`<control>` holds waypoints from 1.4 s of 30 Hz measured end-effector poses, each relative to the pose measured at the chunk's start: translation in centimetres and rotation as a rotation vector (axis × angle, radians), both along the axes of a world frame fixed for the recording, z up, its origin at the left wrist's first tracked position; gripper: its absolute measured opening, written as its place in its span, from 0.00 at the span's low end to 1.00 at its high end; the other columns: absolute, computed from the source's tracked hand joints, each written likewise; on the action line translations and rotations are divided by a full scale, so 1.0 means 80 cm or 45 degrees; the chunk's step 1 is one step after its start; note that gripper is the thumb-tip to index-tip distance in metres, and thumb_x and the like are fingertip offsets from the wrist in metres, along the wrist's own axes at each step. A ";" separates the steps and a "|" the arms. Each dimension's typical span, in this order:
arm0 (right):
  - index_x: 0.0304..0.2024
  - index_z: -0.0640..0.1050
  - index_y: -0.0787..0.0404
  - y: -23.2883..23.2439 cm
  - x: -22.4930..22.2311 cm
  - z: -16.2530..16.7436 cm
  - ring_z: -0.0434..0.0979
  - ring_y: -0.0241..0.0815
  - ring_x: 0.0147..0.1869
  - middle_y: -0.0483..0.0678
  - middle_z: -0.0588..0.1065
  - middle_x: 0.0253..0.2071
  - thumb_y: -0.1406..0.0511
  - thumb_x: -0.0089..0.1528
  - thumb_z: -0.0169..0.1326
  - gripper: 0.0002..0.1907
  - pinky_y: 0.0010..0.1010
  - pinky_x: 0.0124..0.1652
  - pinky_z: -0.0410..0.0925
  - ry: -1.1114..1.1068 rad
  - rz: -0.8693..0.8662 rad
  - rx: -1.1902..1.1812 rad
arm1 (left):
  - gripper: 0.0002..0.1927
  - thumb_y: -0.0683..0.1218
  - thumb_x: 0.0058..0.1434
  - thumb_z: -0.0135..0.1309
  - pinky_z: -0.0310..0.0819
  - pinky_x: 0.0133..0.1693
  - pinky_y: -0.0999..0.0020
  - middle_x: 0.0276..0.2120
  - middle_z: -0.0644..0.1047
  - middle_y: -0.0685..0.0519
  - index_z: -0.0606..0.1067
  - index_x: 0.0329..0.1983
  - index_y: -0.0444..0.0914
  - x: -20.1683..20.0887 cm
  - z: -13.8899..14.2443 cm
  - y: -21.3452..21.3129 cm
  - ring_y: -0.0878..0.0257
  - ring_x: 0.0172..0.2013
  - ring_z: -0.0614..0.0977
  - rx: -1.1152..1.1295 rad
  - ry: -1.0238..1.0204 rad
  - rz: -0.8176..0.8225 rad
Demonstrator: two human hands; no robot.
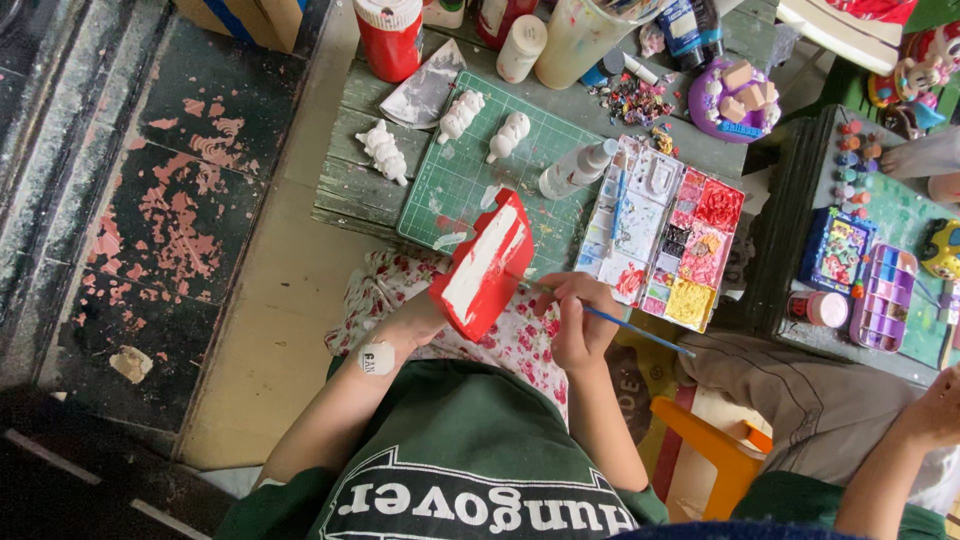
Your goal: The person paints a small white ceramic figurine with red paint using a brush. They repeatedly dip the brush into a red paint palette and apply paint to the figurine's surface, rotating it to cover different sides. The figurine is held in one hand while the other hand applies paint.
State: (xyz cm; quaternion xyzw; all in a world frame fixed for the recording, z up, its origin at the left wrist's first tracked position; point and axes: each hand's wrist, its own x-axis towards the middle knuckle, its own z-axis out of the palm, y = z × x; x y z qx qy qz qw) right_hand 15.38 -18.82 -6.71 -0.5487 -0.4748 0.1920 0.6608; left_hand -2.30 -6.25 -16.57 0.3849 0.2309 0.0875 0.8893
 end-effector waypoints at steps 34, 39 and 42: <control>0.47 0.71 0.62 -0.087 0.275 0.015 0.76 0.32 0.25 0.48 0.81 0.34 0.64 0.76 0.54 0.08 0.21 0.24 0.62 -0.375 -1.104 -0.476 | 0.27 0.52 0.68 0.53 0.75 0.55 0.64 0.59 0.74 0.54 0.67 0.68 0.39 -0.030 -0.020 0.004 0.66 0.55 0.77 -0.334 -0.126 0.396; 0.48 0.69 0.61 -0.067 0.160 0.028 0.69 0.32 0.24 0.49 0.75 0.34 0.63 0.80 0.48 0.09 0.16 0.23 0.58 0.197 -0.671 0.029 | 0.07 0.45 0.73 0.57 0.68 0.34 0.70 0.35 0.74 0.56 0.73 0.48 0.39 0.004 -0.012 0.005 0.68 0.33 0.74 -0.078 -0.276 0.122; 0.45 0.68 0.62 -0.040 0.047 0.019 0.73 0.37 0.27 0.52 0.75 0.34 0.62 0.77 0.48 0.09 0.22 0.26 0.66 0.495 -0.227 0.067 | 0.07 0.47 0.73 0.55 0.66 0.32 0.73 0.35 0.74 0.59 0.73 0.47 0.40 0.013 -0.005 0.014 0.70 0.32 0.73 -0.360 -0.276 0.081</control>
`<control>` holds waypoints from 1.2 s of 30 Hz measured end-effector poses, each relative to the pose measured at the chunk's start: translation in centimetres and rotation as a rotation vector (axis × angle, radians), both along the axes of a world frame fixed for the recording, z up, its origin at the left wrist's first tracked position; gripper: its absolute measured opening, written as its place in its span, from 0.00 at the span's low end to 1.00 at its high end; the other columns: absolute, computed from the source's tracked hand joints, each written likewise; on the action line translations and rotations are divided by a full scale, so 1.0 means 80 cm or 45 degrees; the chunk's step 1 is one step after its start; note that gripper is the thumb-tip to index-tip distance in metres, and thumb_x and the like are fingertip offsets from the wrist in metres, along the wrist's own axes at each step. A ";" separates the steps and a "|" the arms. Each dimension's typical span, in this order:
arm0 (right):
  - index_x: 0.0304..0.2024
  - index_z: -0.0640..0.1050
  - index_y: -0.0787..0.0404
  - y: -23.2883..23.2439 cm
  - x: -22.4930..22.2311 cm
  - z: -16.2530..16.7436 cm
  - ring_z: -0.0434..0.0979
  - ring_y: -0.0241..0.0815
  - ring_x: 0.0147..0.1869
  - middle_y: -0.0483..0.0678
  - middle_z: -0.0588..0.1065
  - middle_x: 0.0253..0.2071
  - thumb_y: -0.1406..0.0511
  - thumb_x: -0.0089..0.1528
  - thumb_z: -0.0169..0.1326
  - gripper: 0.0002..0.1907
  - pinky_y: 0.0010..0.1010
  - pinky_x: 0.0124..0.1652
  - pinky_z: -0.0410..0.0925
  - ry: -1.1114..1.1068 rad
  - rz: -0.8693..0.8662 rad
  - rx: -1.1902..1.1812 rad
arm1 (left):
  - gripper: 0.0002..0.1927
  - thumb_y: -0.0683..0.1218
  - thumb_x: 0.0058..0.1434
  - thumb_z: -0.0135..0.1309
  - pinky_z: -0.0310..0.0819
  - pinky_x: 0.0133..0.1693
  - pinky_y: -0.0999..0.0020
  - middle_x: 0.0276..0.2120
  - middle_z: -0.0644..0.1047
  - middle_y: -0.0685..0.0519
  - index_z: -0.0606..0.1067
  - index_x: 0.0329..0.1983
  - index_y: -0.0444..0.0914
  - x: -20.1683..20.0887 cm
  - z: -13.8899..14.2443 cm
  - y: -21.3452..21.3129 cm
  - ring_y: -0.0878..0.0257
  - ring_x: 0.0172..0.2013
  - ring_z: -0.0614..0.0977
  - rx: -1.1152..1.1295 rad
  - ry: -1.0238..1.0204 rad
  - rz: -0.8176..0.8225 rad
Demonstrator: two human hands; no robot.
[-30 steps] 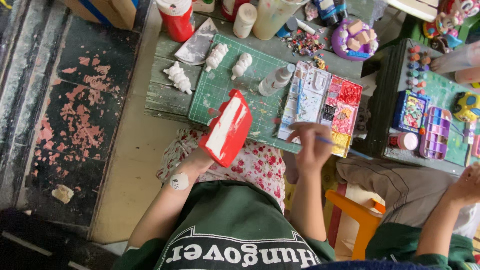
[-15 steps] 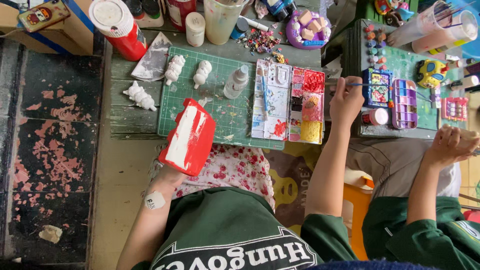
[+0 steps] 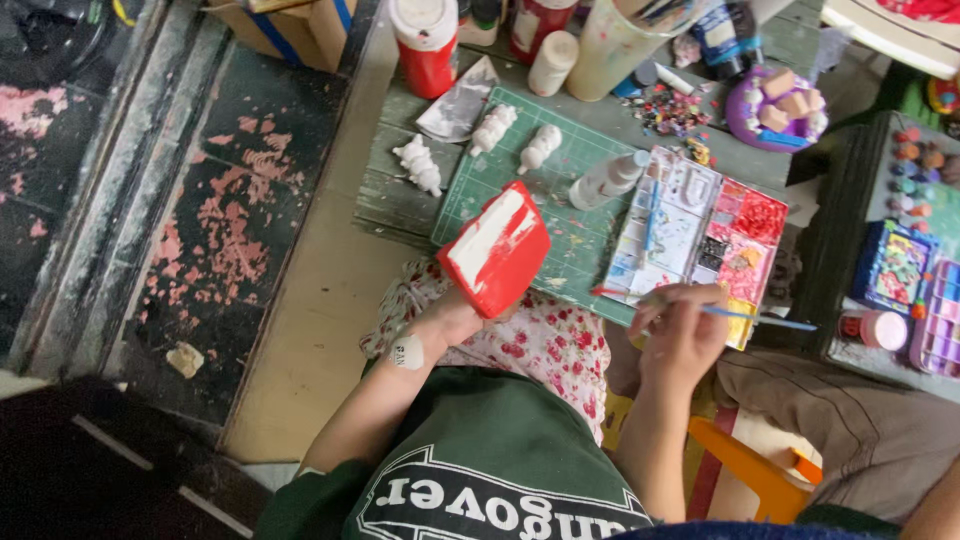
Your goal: The person paints a small white ceramic figurine with red paint using a brush. They repeatedly dip the brush into a red paint palette and apply paint to the figurine's surface, rotating it to cover different sides. The figurine is held in one hand while the other hand applies paint.
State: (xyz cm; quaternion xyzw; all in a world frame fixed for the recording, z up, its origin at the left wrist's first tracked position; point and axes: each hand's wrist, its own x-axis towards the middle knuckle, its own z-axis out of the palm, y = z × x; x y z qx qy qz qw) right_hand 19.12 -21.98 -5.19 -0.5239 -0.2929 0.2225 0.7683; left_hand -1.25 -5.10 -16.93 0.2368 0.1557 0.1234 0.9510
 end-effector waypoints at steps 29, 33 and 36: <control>0.37 0.73 0.64 0.113 -0.050 0.080 0.81 0.41 0.31 0.51 0.79 0.33 0.72 0.67 0.50 0.02 0.31 0.34 0.73 -0.951 0.617 -0.201 | 0.16 0.55 0.66 0.56 0.67 0.33 0.76 0.40 0.76 0.63 0.75 0.53 0.44 -0.002 0.003 -0.004 0.76 0.37 0.75 0.057 0.236 -0.098; 0.37 0.73 0.64 0.114 -0.047 0.090 0.80 0.42 0.30 0.49 0.78 0.31 0.71 0.66 0.52 0.03 0.30 0.32 0.72 -0.944 0.781 -0.229 | 0.16 0.57 0.67 0.57 0.65 0.31 0.77 0.37 0.76 0.63 0.76 0.50 0.43 -0.008 -0.003 -0.005 0.76 0.34 0.73 0.095 0.218 -0.125; 0.37 0.74 0.63 0.117 -0.051 0.095 0.81 0.43 0.31 0.49 0.78 0.31 0.70 0.67 0.55 0.04 0.31 0.33 0.72 -1.010 0.782 -0.203 | 0.18 0.58 0.69 0.58 0.61 0.30 0.76 0.37 0.74 0.62 0.75 0.52 0.41 -0.008 -0.005 -0.006 0.75 0.33 0.71 0.156 0.235 -0.133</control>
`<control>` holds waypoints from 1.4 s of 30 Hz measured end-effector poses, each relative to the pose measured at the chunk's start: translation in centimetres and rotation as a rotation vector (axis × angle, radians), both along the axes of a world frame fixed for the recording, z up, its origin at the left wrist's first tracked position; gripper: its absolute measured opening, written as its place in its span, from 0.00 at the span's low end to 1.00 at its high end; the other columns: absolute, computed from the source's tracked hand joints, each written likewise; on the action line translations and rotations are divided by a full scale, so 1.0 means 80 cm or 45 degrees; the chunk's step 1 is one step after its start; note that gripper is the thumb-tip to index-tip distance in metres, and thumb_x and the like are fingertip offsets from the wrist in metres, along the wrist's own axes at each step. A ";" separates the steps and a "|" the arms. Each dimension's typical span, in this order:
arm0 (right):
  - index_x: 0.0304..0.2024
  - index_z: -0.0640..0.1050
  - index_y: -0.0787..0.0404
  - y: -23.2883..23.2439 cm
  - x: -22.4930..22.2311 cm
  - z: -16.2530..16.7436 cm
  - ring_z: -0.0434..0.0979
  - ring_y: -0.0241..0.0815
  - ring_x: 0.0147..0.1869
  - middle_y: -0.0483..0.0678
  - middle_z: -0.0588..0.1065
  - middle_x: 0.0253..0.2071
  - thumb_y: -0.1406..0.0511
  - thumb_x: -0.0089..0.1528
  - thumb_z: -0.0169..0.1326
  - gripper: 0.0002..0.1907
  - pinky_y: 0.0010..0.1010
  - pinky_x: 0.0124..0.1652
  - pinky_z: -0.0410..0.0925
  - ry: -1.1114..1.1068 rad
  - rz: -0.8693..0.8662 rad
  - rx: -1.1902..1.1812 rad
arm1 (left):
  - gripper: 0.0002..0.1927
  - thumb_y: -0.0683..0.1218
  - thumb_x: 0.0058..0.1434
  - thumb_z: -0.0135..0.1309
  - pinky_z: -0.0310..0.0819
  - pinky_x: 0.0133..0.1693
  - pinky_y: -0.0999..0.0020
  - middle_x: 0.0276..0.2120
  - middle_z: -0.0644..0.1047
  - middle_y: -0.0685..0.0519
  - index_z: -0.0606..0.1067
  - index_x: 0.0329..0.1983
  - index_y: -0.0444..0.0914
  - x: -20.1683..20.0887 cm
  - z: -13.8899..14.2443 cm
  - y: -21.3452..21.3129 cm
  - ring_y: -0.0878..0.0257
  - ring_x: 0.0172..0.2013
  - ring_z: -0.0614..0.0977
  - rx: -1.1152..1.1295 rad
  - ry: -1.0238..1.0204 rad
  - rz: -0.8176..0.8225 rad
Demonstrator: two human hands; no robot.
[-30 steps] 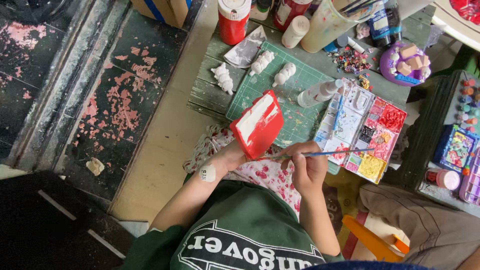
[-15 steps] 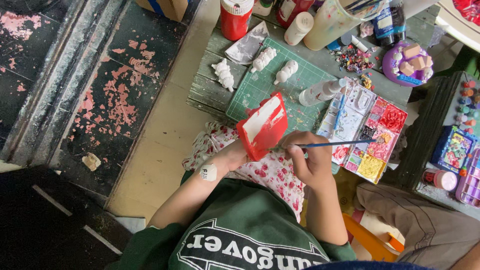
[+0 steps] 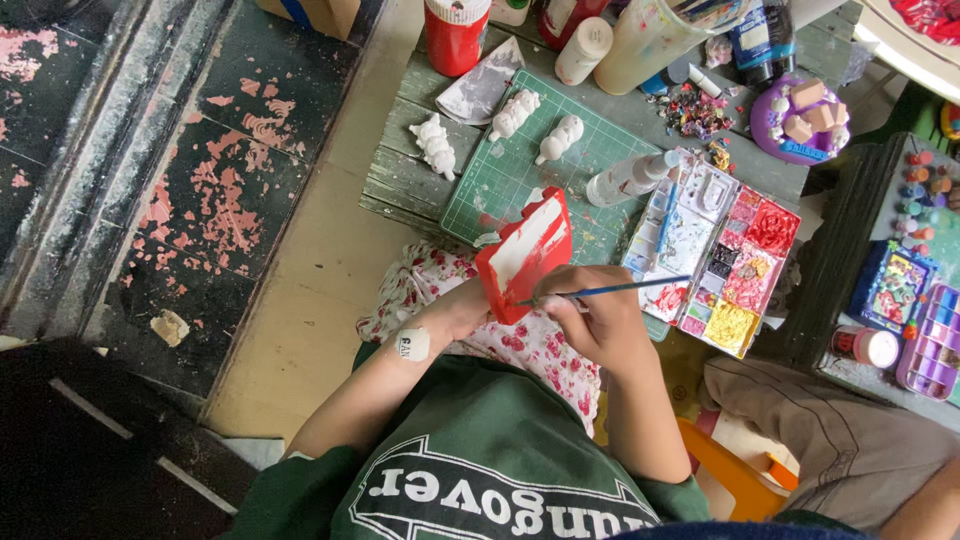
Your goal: The person paints a small white ceramic figurine with red paint using a brush. They repeatedly dip the brush into a red paint palette and apply paint to the figurine's surface, rotating it to cover different sides. The figurine is held in one hand while the other hand applies paint.
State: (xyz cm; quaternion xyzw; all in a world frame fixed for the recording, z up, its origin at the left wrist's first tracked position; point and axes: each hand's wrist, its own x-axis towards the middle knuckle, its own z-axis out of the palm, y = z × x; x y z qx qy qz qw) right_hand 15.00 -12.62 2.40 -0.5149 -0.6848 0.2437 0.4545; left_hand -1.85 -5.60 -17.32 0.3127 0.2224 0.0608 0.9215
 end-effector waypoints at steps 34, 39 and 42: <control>0.39 0.71 0.67 -0.002 0.013 -0.071 0.78 0.38 0.29 0.52 0.74 0.36 0.69 0.75 0.44 0.10 0.25 0.24 0.69 0.910 -0.296 -0.221 | 0.22 0.53 0.66 0.53 0.75 0.52 0.77 0.51 0.79 0.61 0.72 0.61 0.42 0.011 0.039 0.008 0.75 0.50 0.79 0.106 -0.207 0.022; 0.41 0.69 0.66 0.000 0.010 -0.078 0.78 0.37 0.29 0.52 0.75 0.35 0.68 0.74 0.43 0.07 0.24 0.23 0.67 0.805 -0.375 -0.251 | 0.19 0.54 0.72 0.55 0.66 0.36 0.76 0.43 0.76 0.59 0.75 0.59 0.39 0.009 0.022 0.005 0.73 0.38 0.74 -0.037 -0.096 0.061; 0.42 0.70 0.65 0.000 0.007 -0.080 0.75 0.35 0.28 0.50 0.74 0.33 0.67 0.76 0.43 0.09 0.24 0.23 0.65 0.921 -0.527 -0.166 | 0.18 0.55 0.73 0.56 0.63 0.30 0.75 0.41 0.74 0.58 0.75 0.58 0.39 0.005 0.020 0.005 0.71 0.34 0.72 -0.010 -0.029 0.040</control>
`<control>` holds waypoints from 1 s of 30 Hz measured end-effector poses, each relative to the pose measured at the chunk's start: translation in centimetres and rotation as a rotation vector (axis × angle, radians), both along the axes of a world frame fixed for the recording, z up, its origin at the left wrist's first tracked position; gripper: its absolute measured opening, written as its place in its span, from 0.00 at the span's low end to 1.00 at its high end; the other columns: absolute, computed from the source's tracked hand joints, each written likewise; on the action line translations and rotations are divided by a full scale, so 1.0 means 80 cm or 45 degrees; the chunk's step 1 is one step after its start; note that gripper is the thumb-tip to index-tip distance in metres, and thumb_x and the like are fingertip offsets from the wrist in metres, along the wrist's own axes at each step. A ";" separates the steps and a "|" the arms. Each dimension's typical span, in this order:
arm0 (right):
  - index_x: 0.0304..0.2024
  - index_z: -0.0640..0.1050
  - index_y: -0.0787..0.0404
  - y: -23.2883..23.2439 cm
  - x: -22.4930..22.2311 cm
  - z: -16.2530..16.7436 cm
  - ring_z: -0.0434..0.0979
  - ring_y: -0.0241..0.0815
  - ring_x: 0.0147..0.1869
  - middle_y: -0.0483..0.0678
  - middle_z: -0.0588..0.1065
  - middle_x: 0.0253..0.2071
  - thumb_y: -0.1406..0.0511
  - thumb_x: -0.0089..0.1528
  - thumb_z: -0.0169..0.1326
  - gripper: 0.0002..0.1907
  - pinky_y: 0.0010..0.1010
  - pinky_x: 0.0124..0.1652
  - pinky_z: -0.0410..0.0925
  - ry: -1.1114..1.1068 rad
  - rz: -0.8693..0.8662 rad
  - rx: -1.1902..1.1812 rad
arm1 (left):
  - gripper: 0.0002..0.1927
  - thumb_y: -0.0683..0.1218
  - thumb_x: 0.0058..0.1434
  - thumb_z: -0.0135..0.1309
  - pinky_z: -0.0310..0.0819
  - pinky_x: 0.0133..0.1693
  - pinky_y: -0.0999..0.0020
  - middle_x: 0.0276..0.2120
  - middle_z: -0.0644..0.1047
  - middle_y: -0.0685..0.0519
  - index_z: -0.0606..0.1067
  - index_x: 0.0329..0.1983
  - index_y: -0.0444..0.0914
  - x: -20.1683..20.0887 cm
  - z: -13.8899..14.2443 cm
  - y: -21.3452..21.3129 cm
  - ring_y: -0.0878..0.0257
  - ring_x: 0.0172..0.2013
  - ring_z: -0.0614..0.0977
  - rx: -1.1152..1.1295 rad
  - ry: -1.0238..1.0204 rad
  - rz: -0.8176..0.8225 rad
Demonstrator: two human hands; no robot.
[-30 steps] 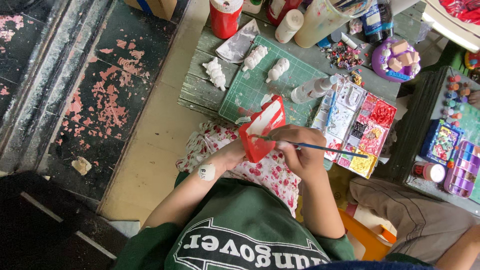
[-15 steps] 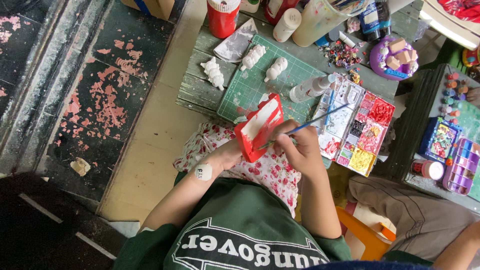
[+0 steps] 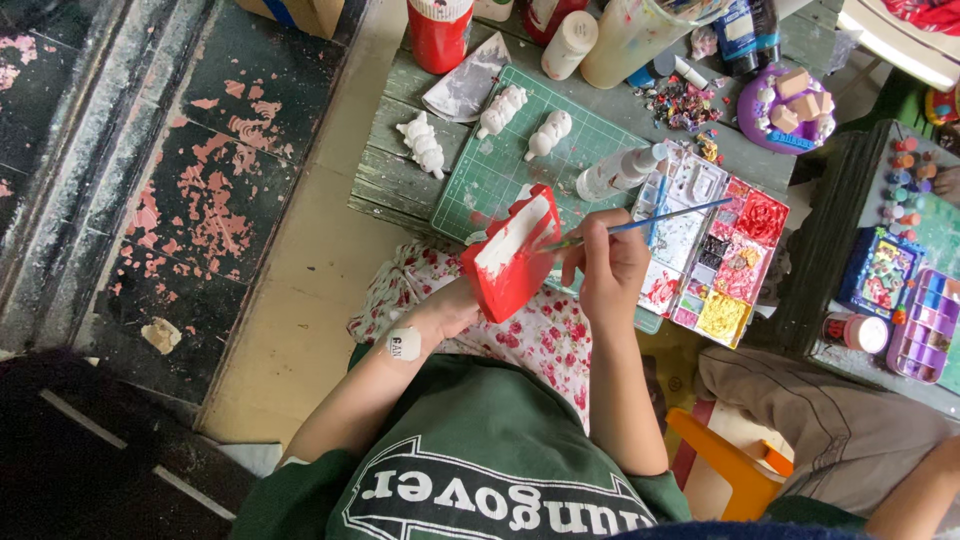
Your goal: The person paints a small white ceramic figurine with red paint using a brush. They repeatedly dip the brush into a red paint palette and apply paint to the figurine's surface, rotating it to cover different sides. The figurine is held in one hand while the other hand applies paint.
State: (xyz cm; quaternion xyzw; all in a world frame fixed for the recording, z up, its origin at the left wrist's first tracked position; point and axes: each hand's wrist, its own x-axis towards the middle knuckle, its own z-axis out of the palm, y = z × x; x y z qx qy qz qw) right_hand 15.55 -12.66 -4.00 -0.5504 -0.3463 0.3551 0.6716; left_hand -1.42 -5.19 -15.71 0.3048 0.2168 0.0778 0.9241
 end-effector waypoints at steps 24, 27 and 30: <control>0.42 0.69 0.64 -0.041 -0.041 -0.023 0.76 0.38 0.26 0.53 0.76 0.33 0.66 0.75 0.41 0.09 0.27 0.25 0.67 -0.351 -0.243 0.243 | 0.25 0.53 0.69 0.54 0.74 0.48 0.71 0.53 0.76 0.58 0.70 0.65 0.38 -0.011 0.017 0.001 0.72 0.50 0.76 0.195 -0.025 0.024; 0.44 0.68 0.65 -0.024 -0.021 -0.030 0.76 0.39 0.29 0.53 0.73 0.37 0.65 0.77 0.40 0.10 0.25 0.23 0.65 -0.042 -0.375 0.136 | 0.26 0.52 0.68 0.54 0.74 0.49 0.71 0.55 0.76 0.58 0.69 0.66 0.38 -0.009 0.028 0.000 0.72 0.50 0.76 0.289 0.027 0.005; 0.45 0.68 0.66 -0.019 -0.011 -0.036 0.75 0.39 0.28 0.54 0.73 0.37 0.65 0.77 0.41 0.10 0.25 0.24 0.64 -0.219 -0.492 0.099 | 0.27 0.53 0.68 0.53 0.74 0.51 0.72 0.57 0.75 0.59 0.67 0.68 0.40 -0.008 0.027 -0.001 0.73 0.52 0.76 0.264 0.064 0.022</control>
